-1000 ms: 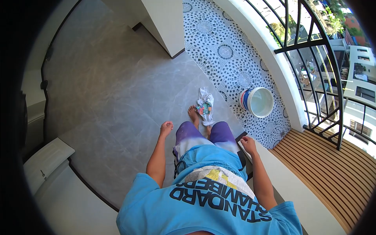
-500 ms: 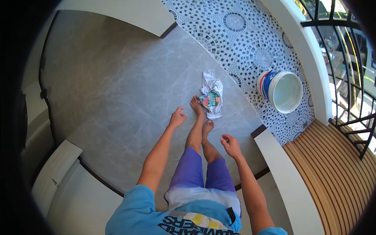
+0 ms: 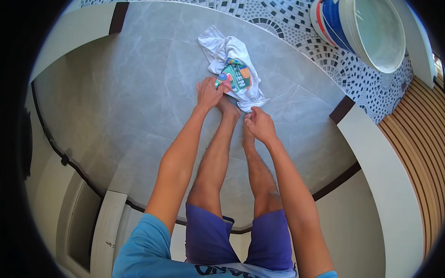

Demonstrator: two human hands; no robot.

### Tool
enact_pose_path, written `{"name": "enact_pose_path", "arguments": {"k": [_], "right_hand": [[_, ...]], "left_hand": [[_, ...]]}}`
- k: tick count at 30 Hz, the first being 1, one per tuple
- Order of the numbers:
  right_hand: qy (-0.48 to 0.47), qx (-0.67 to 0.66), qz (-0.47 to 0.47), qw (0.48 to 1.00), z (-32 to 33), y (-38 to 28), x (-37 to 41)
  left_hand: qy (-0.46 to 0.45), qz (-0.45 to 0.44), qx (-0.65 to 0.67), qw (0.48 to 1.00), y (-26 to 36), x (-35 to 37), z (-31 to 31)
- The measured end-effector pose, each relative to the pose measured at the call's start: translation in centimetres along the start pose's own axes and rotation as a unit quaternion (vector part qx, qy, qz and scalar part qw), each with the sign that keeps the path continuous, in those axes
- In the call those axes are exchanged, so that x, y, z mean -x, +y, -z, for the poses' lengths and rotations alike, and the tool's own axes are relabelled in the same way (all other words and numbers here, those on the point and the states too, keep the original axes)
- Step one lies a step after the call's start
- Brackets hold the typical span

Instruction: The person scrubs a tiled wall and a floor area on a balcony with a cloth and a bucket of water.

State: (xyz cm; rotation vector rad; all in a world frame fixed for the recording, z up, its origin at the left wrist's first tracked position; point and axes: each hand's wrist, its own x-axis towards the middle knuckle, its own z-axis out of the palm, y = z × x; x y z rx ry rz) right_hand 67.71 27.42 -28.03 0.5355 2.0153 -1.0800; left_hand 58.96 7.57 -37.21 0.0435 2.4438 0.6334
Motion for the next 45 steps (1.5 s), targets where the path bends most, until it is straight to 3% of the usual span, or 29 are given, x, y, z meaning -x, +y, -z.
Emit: {"name": "enact_pose_path", "arguments": {"k": [4,8,9,13,16,17,19,22,28,32,36,42,45], "right_hand": [[0.112,0.072,0.062,0.989,0.7,-2.5,1.9],[0.123,0.124,0.157,0.972,3.6,-5.3,6.1],[0.052,0.086,0.170,0.980,4.8,-6.1,7.4],[0.141,0.017,0.255,0.956,6.2,-9.7,13.8],[0.205,0.004,0.255,0.945,8.2,-11.8,17.9],[0.268,0.018,0.280,0.922,8.8,-11.8,18.7],[0.237,0.029,0.244,0.940,10.8,-11.7,20.9],[0.209,0.046,0.256,0.943,11.7,-12.5,23.1],[0.120,0.082,0.327,0.934,14.1,-15.0,26.3],[0.094,0.092,0.387,0.913,14.2,-16.2,27.6],[0.054,0.118,0.411,0.903,14.8,-18.3,29.3],[0.016,0.158,0.401,0.902,15.3,-18.4,30.2],[-0.008,0.149,0.384,0.911,15.6,-16.9,29.9]], "left_hand": [[0.016,-0.098,0.236,0.967,7.7,6.3,5.1],[0.011,-0.049,0.285,0.957,14.1,13.4,14.2],[0.008,-0.027,0.288,0.957,15.1,14.8,16.1],[0.045,0.045,0.473,0.879,16.1,18.5,21.4],[0.001,0.034,0.478,0.878,16.0,21.1,26.2],[-0.049,0.039,0.418,0.906,15.4,21.8,27.6],[-0.149,0.055,0.288,0.944,14.1,23.7,29.7],[-0.053,-0.018,0.091,0.994,12.6,26.5,29.0],[0.164,0.036,0.008,0.986,6.1,29.7,27.0],[0.231,0.109,0.049,0.966,4.1,31.1,26.6],[0.318,0.103,0.035,0.942,3.9,33.6,27.9],[0.272,0.076,-0.096,0.954,1.5,36.5,29.9],[0.279,-0.041,-0.052,0.958,0.9,35.4,30.8]]}}
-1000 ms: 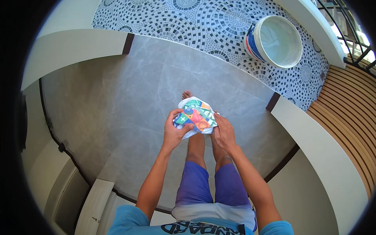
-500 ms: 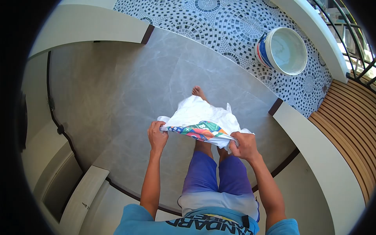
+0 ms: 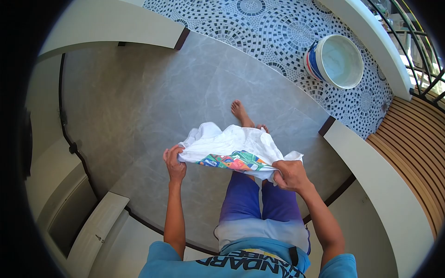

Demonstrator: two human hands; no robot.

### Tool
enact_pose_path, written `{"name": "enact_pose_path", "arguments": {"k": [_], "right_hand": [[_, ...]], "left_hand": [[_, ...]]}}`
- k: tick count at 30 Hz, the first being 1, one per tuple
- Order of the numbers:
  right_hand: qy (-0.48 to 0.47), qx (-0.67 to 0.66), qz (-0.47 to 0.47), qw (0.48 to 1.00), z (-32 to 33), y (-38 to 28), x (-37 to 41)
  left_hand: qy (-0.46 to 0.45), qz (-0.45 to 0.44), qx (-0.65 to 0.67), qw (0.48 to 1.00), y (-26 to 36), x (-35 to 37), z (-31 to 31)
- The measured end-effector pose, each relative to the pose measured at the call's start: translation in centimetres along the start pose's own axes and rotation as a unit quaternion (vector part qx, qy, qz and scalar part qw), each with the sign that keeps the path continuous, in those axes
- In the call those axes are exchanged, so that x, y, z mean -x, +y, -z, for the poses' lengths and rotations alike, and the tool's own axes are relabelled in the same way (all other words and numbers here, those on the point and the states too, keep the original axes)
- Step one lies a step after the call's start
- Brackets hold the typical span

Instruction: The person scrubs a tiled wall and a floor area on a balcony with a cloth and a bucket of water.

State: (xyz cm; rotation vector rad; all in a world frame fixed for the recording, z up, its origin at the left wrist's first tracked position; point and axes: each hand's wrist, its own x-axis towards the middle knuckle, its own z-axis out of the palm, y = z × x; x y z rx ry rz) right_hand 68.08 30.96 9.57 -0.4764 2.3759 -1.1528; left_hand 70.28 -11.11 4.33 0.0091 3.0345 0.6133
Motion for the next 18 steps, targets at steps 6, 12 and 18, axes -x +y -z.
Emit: {"name": "enact_pose_path", "arguments": {"k": [6,12,18], "right_hand": [[0.033,0.094,-0.105,0.989,1.2,0.7,0.6],[0.023,0.191,-0.128,0.973,0.4,4.5,1.2],[0.056,0.202,-0.138,0.968,-0.9,9.7,-1.7]], "left_hand": [[-0.114,0.035,0.107,0.987,0.0,-1.8,2.7],[-0.143,-0.076,0.058,0.985,-0.1,-5.8,2.4],[-0.127,-0.150,0.026,0.980,-1.2,-11.1,-2.7]]}}
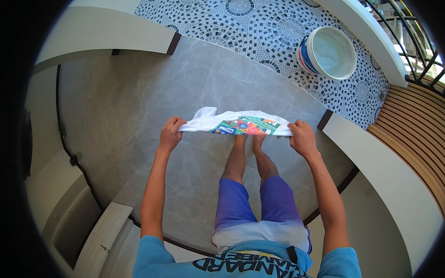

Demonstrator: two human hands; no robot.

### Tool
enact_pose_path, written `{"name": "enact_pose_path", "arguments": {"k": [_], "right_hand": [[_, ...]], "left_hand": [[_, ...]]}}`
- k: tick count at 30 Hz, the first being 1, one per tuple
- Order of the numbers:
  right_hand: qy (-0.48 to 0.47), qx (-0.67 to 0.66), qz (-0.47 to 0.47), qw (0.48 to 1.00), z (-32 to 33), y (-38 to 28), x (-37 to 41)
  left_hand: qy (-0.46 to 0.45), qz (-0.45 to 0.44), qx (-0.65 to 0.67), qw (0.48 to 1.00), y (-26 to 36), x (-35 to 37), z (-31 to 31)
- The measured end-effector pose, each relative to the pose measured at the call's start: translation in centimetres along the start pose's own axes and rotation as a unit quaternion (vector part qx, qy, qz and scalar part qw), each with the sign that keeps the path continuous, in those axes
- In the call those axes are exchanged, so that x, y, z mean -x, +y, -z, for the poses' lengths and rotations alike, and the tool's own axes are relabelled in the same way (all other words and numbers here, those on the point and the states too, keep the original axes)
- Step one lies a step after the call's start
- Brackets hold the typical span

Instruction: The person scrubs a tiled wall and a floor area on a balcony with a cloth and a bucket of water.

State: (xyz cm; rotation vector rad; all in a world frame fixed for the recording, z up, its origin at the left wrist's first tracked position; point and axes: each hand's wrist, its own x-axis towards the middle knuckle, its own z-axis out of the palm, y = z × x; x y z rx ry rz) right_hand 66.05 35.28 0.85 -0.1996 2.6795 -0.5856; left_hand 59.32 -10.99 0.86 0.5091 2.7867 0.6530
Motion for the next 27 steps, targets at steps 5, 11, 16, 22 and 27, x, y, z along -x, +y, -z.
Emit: {"name": "enact_pose_path", "arguments": {"k": [5,11,16,22,27], "right_hand": [[0.011,0.013,0.011,1.000,-2.5,2.0,-3.1],[0.001,0.066,0.014,0.998,-6.8,2.9,-4.4],[-0.186,0.129,-0.037,0.973,-13.3,2.6,-1.4],[-0.333,-0.126,-0.126,0.926,-15.8,-1.1,2.2],[-0.235,-0.229,-0.264,0.907,-10.3,-4.6,4.2]], "left_hand": [[0.002,-0.060,-0.059,0.996,-3.1,-4.8,-3.1],[-0.024,-0.089,-0.096,0.991,-6.3,-6.4,-7.0],[-0.233,0.000,-0.230,0.945,-8.0,-1.9,-13.4],[-0.402,0.177,0.019,0.898,-4.0,5.3,-14.5],[-0.367,0.277,0.204,0.864,-1.6,11.7,-12.9]]}}
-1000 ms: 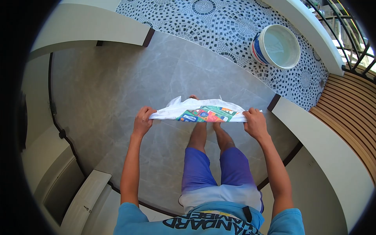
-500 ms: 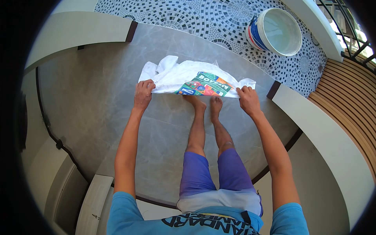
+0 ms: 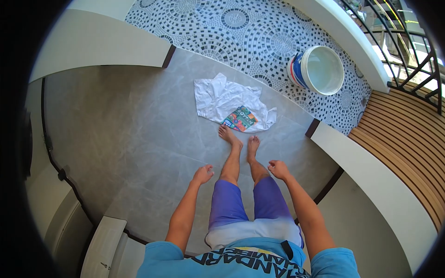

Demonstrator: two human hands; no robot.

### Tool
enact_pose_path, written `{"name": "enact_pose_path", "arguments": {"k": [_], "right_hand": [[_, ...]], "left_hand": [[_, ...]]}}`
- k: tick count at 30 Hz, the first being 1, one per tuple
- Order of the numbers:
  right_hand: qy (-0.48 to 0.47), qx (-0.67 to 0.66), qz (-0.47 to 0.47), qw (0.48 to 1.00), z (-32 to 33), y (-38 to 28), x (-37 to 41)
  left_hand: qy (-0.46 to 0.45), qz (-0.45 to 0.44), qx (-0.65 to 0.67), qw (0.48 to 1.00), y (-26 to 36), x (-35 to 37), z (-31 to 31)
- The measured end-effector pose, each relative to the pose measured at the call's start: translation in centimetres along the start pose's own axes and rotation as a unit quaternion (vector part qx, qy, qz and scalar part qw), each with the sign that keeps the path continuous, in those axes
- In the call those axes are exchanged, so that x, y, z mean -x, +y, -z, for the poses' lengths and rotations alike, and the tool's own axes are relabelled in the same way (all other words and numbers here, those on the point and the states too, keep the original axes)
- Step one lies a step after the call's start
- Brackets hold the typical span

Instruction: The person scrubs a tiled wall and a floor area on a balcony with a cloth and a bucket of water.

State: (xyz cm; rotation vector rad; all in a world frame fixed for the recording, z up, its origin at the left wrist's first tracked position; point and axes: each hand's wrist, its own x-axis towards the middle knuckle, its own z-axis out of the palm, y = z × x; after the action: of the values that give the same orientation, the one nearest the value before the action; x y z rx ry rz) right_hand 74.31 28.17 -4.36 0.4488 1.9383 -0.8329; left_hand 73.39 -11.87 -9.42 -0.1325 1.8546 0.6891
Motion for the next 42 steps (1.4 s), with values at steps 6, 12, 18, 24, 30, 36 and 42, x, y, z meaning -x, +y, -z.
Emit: {"name": "enact_pose_path", "arguments": {"k": [6,12,18,24,30,36,42], "right_hand": [[0.081,-0.014,-0.035,0.996,4.9,-1.0,4.4],[0.126,-0.005,-0.027,0.992,7.6,-1.3,7.4],[0.125,0.037,0.011,0.991,10.7,-5.6,9.6],[0.144,0.033,0.041,0.988,14.1,-7.0,8.6],[0.140,0.009,0.047,0.989,17.6,-5.9,6.4],[0.128,-0.006,0.046,0.991,21.9,-4.8,3.2],[0.158,-0.023,0.054,0.986,26.4,-5.4,1.3]], "left_hand": [[0.102,0.000,0.116,0.988,-0.5,3.8,2.5],[0.234,-0.018,0.168,0.958,0.4,6.1,8.6],[0.324,-0.043,0.193,0.925,1.6,8.6,11.2],[0.311,-0.027,0.218,0.925,2.6,10.2,9.7],[0.273,0.036,0.246,0.929,3.8,12.8,6.1],[0.236,0.046,0.251,0.938,11.9,15.2,6.1],[0.233,-0.020,0.229,0.945,17.7,13.1,8.9]]}}
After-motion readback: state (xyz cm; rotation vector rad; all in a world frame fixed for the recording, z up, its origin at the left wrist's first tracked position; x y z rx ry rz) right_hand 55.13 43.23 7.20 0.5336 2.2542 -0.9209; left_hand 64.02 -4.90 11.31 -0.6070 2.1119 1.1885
